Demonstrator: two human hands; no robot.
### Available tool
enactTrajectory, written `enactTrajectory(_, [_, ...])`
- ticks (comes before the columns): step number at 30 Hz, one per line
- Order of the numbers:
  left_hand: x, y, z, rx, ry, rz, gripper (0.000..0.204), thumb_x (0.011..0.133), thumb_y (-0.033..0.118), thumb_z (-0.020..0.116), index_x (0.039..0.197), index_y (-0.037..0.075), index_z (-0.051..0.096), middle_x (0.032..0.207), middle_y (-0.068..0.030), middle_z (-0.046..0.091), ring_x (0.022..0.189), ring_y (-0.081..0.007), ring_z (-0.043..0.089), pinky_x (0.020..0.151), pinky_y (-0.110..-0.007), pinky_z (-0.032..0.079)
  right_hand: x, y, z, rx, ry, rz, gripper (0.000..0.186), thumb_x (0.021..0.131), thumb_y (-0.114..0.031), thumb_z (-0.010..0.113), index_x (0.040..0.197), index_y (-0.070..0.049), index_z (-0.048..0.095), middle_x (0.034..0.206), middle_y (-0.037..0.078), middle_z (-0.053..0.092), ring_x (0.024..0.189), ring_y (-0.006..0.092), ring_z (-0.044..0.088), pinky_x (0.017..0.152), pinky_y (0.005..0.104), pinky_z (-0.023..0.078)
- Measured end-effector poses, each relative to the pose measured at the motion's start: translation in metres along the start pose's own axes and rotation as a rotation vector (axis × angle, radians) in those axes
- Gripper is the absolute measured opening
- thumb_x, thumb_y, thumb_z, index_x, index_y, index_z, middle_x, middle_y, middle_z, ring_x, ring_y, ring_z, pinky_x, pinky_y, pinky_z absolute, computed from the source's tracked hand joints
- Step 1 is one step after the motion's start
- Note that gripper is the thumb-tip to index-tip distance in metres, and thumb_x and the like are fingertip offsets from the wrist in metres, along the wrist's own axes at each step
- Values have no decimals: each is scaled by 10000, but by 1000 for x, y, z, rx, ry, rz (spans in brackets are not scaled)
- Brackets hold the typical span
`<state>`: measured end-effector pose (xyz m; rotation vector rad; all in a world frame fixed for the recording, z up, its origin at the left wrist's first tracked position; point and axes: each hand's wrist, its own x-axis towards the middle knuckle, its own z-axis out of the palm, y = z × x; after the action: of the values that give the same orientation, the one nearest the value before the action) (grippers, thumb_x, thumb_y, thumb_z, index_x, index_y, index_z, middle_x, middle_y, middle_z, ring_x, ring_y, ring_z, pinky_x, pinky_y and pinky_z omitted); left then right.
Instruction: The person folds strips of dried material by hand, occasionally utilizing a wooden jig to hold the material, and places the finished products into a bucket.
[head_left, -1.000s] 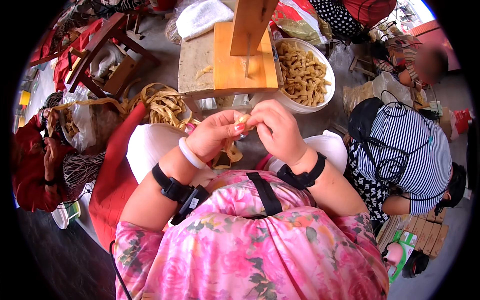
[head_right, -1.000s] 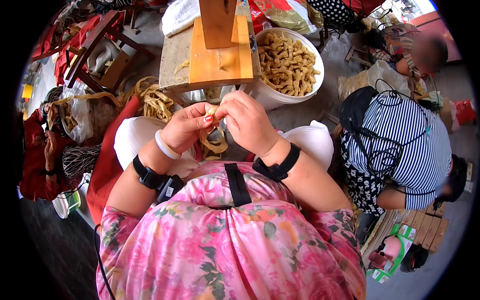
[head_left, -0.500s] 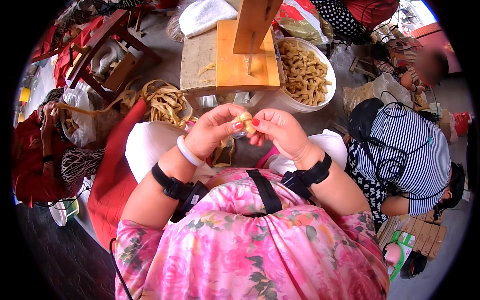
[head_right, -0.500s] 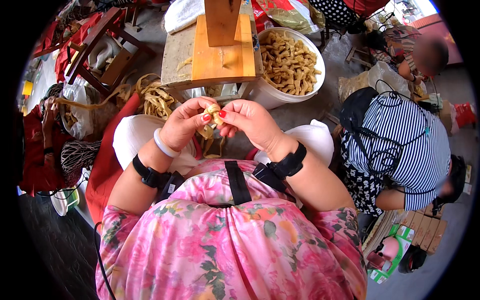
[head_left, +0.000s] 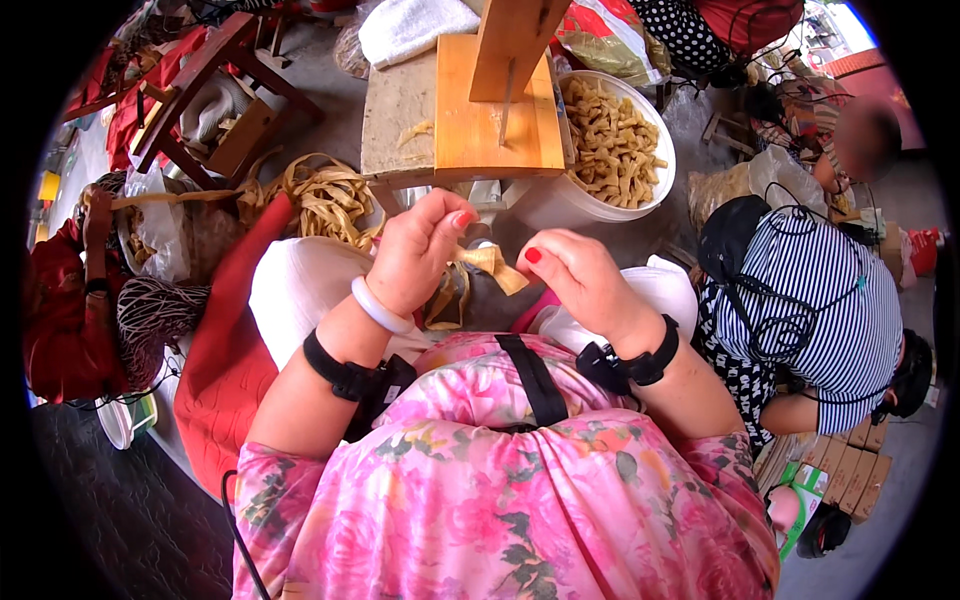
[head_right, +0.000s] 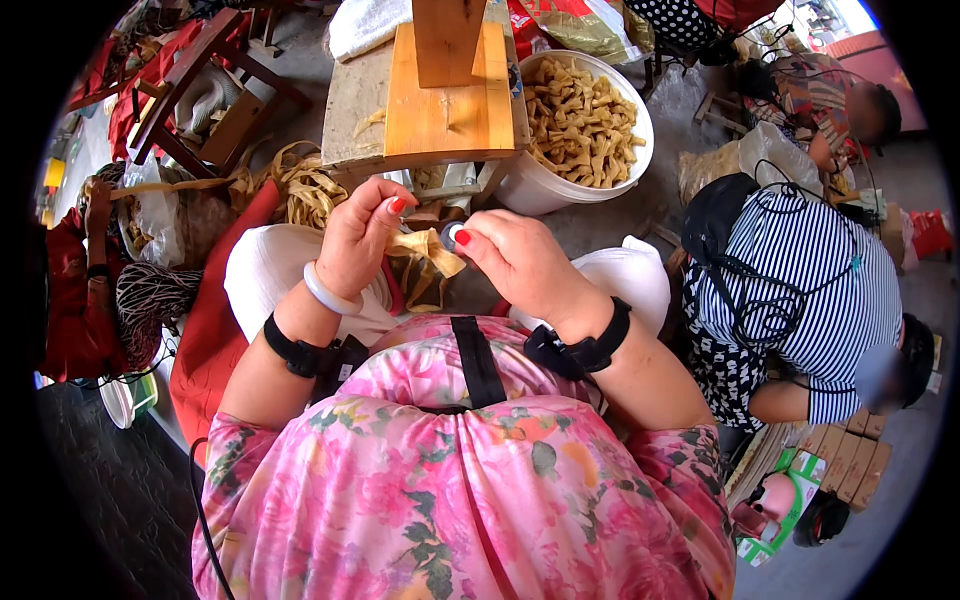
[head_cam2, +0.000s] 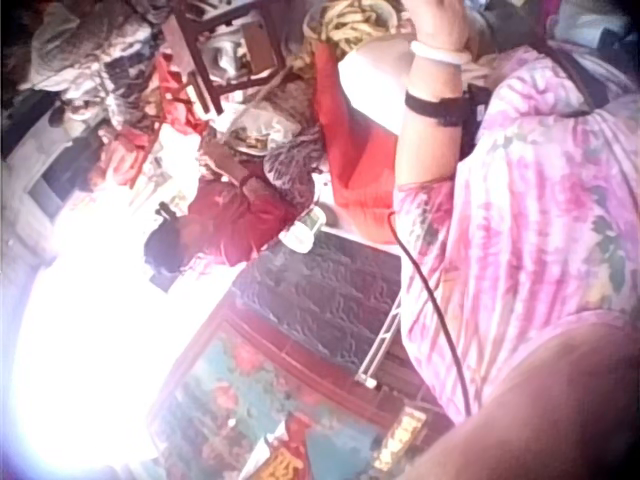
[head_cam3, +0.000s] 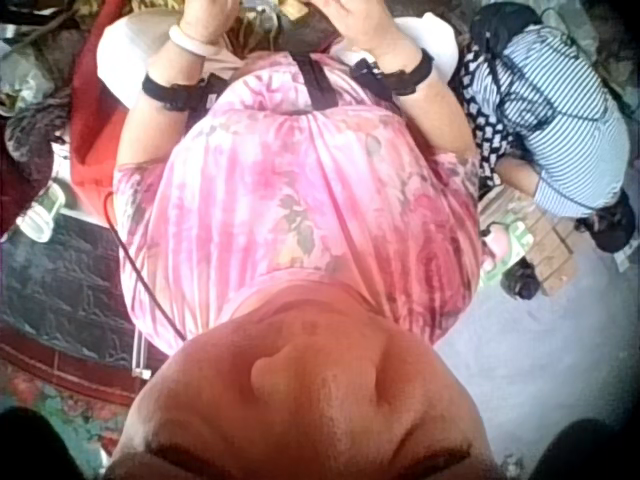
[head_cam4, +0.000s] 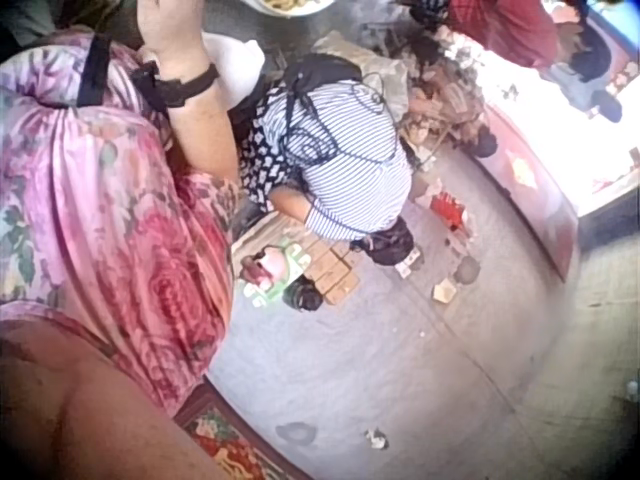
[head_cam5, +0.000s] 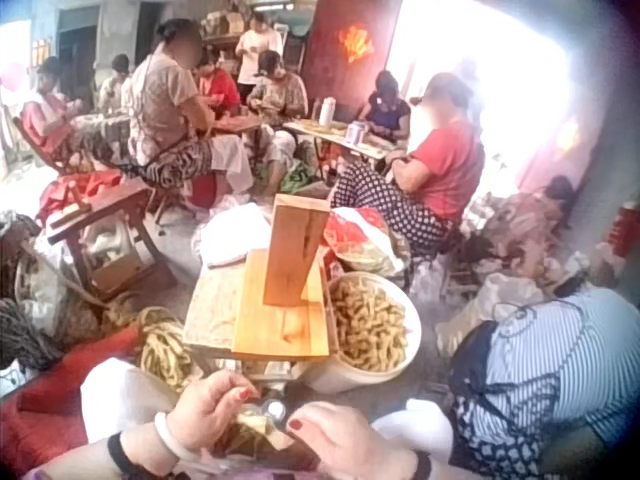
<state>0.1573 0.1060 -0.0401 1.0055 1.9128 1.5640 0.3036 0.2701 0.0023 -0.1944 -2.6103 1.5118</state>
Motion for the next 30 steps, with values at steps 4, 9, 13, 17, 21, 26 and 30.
enactTrajectory(4, [-5, 9, 12, 96, -21, 215, 89, 939, 81, 564, 995, 24, 603, 786, -95, 652, 679, -144, 589, 640, -283, 489, 7, -26, 9, -122, 43, -258, 145, 821, -112, 657, 896, -41, 556, 793, 148, 585, 725, 345, 585, 631, 403, 467])
enactTrajectory(9, [2, 6, -14, -67, -33, -38, 94, 977, 96, 531, 1010, 34, 594, 847, 28, 582, 722, -41, 497, 644, -190, 419, 9, -27, -8, -312, -2, -302, 139, 770, -52, 646, 841, -46, 526, 704, 138, 572, 668, 357, 585, 585, 421, 462])
enactTrajectory(13, [12, 17, -35, -285, -360, -128, 166, 966, 173, 580, 1024, 18, 589, 870, 36, 565, 785, -44, 483, 690, -196, 414, 14, -23, -14, -257, 209, -246, 127, 766, -16, 642, 855, -43, 555, 732, 140, 606, 679, 348, 598, 591, 412, 466])
enactTrajectory(17, [37, 25, -36, 114, -318, -137, 235, 947, 240, 619, 935, 6, 616, 791, 29, 563, 745, -46, 468, 662, -217, 420, 32, -6, -23, -335, 235, -279, 120, 766, -33, 650, 854, -38, 569, 755, 133, 619, 703, 334, 614, 606, 394, 481])
enactTrajectory(21, [74, 13, -32, 30, -173, -129, 261, 938, 266, 635, 899, 8, 630, 758, 45, 567, 729, -51, 472, 667, -227, 427, 60, -3, -31, -349, 359, -185, 105, 777, -45, 641, 864, -50, 584, 756, 127, 621, 703, 323, 621, 622, 380, 494])
enactTrajectory(26, [110, 28, -23, 363, 25, -118, 296, 878, 287, 681, 885, -7, 651, 675, -60, 596, 648, -133, 535, 625, -284, 453, 99, 23, -38, -407, 425, -229, 87, 796, -54, 620, 863, -56, 565, 780, 134, 620, 724, 346, 613, 638, 402, 496])
enactTrajectory(30, [95, 10, -15, 647, 145, 41, 243, 846, 255, 682, 877, 16, 656, 705, -161, 624, 614, -278, 559, 635, -361, 481, 90, 63, -48, -451, 425, -236, 92, 838, -100, 590, 925, -81, 566, 822, 123, 620, 771, 359, 603, 681, 442, 494])
